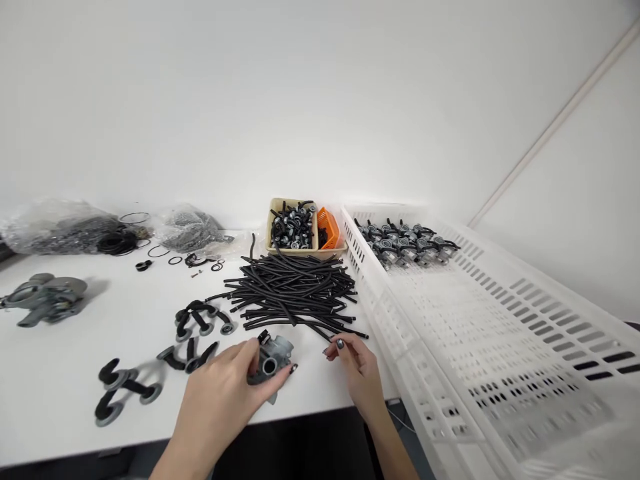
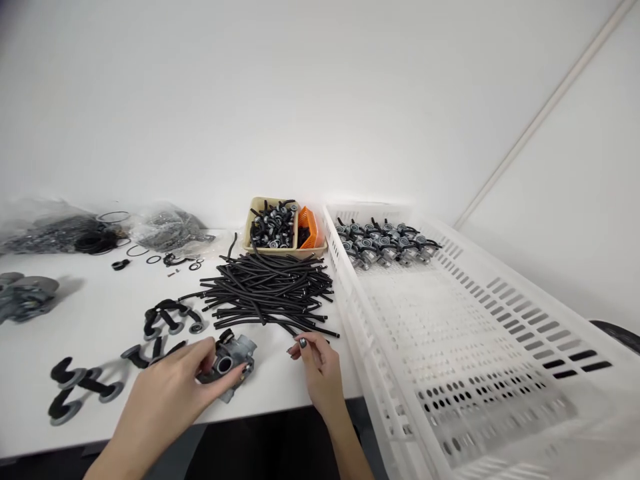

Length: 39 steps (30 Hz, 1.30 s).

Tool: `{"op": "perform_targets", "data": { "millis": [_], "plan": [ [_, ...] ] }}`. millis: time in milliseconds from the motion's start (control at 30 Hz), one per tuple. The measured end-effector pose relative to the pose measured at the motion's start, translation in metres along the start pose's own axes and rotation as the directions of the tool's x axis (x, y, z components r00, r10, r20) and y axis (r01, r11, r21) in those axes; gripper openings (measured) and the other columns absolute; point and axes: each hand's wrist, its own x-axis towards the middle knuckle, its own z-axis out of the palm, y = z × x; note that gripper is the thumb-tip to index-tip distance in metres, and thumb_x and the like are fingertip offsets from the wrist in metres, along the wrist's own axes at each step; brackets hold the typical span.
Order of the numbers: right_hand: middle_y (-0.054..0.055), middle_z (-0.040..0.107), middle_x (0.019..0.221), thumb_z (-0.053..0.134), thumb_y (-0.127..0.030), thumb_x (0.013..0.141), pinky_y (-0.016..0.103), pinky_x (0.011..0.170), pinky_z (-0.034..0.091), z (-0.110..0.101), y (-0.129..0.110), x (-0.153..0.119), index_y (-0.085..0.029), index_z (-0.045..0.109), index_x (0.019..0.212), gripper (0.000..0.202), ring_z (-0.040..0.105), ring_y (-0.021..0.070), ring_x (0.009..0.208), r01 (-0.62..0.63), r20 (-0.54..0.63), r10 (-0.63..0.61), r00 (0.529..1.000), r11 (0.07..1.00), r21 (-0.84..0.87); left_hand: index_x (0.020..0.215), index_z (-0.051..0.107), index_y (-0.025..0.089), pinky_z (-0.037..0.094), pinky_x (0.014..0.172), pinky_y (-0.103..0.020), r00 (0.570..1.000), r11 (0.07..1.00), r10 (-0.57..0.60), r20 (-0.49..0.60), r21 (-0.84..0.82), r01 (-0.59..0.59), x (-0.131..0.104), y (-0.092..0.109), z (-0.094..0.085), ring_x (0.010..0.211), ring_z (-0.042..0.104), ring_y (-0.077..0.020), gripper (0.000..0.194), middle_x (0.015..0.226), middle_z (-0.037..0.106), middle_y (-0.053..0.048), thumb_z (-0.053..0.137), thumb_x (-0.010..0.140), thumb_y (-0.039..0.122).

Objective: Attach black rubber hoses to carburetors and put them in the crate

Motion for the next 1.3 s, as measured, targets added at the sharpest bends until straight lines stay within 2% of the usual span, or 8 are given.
{"op": "perform_targets", "data": {
  "millis": [100, 233, 333, 467, 600, 800, 1033, 1300],
  "plan": [
    [0.004, 0.07, 0.075, 0.058, -0.046, 0.092, 0.032, 0.073, 0.055, 0.0, 0.001, 0.002, -0.021, 0.069, 0.09, 0.027, 0.066, 0.0184, 0.072, 0.019, -0.001, -0.02, 1.0, 0.999, -0.038, 0.098, 0.051, 0.022, 0.049, 0.069, -0.032, 0.989, 0.942, -0.105, -0.107, -0.329, 0.064, -0.007, -0.017, 0.011, 0.081, 0.064, -0.0235, 0.039, 0.094, 0.064, -0.006, 0.068, 0.073, 0.047],
    [0.005, 0.07, 0.073, 0.058, -0.046, 0.092, 0.032, 0.071, 0.057, 0.007, -0.015, 0.01, -0.021, 0.069, 0.089, 0.027, 0.067, 0.0192, 0.072, 0.092, -0.047, -0.096, 0.994, 0.992, -0.087, 0.151, 0.017, 0.029, 0.038, 0.111, -0.048, 0.984, 0.627, -0.058, 0.168, -0.761, 0.167, -0.014, -0.027, 0.03, 0.139, 0.041, -0.0324, 0.102, 0.156, 0.033, -0.012, 0.072, 0.065, 0.024],
    [0.004, 0.071, 0.074, 0.057, -0.043, 0.093, 0.032, 0.071, 0.058, 0.018, -0.042, 0.028, -0.022, 0.068, 0.092, 0.024, 0.067, 0.0187, 0.071, 0.194, -0.044, -0.2, 0.979, 0.974, -0.114, 0.154, 0.017, 0.032, 0.022, 0.12, -0.051, 0.945, 0.471, 0.012, 0.326, -0.836, 0.282, -0.016, -0.027, 0.039, 0.148, 0.026, -0.0322, 0.106, 0.161, 0.029, -0.008, 0.069, 0.064, 0.013],
    [0.005, 0.073, 0.08, 0.048, -0.036, 0.096, 0.032, 0.075, 0.058, 0.041, -0.079, 0.083, -0.02, 0.066, 0.097, 0.024, 0.069, 0.0179, 0.074, 0.344, -0.012, -0.36, 0.933, 0.901, -0.264, 0.15, 0.033, 0.031, 0.038, 0.113, -0.047, 0.93, 0.391, 0.044, 0.364, -0.863, 0.319, -0.016, -0.031, 0.04, 0.14, 0.04, -0.0337, 0.098, 0.157, 0.036, -0.009, 0.069, 0.061, 0.009],
    [0.007, 0.075, 0.095, 0.048, -0.025, 0.095, 0.031, 0.085, 0.057, 0.068, -0.089, 0.168, -0.017, 0.066, 0.107, 0.023, 0.072, 0.018, 0.089, 0.357, 0.087, -0.369, 0.925, 0.77, -0.529, 0.147, 0.041, 0.031, 0.043, 0.108, -0.047, 0.941, 0.371, 0.003, 0.337, -0.874, 0.312, -0.017, -0.034, 0.042, 0.131, 0.049, -0.0343, 0.094, 0.15, 0.045, -0.01, 0.075, 0.061, 0.013],
    [0.007, 0.07, 0.109, 0.062, -0.028, 0.093, 0.043, 0.091, 0.054, 0.103, -0.053, 0.266, -0.015, 0.067, 0.105, 0.018, 0.067, 0.0208, 0.099, 0.312, 0.177, -0.274, 0.945, 0.6, -0.736, 0.144, 0.042, 0.029, 0.033, 0.115, -0.045, 0.938, 0.42, -0.033, 0.346, -0.846, 0.327, -0.018, -0.03, 0.042, 0.136, 0.042, -0.0322, 0.099, 0.145, 0.046, -0.01, 0.075, 0.054, 0.005],
    [0.009, 0.062, 0.126, 0.059, -0.033, 0.096, 0.044, 0.091, 0.055, 0.124, -0.024, 0.292, -0.019, 0.061, 0.12, 0.028, 0.063, 0.0221, 0.107, 0.302, 0.175, -0.278, 0.944, 0.522, -0.798, 0.142, 0.044, 0.025, 0.033, 0.114, -0.043, 0.92, 0.389, -0.047, 0.39, -0.841, 0.376, -0.013, -0.026, 0.042, 0.127, 0.047, -0.0317, 0.106, 0.132, 0.051, -0.01, 0.077, 0.045, 0.0],
    [0.01, 0.062, 0.122, 0.063, -0.034, 0.091, 0.047, 0.098, 0.048, 0.117, -0.04, 0.287, -0.015, 0.065, 0.105, 0.023, 0.059, 0.0246, 0.113, 0.346, -0.056, -0.475, 0.878, 0.712, -0.611, 0.143, 0.042, 0.024, 0.037, 0.111, -0.038, 0.925, 0.378, 0.001, 0.38, -0.856, 0.351, -0.014, -0.033, 0.054, 0.126, 0.049, -0.0304, 0.102, 0.135, 0.049, -0.011, 0.081, 0.05, 0.009]
  ]
}}
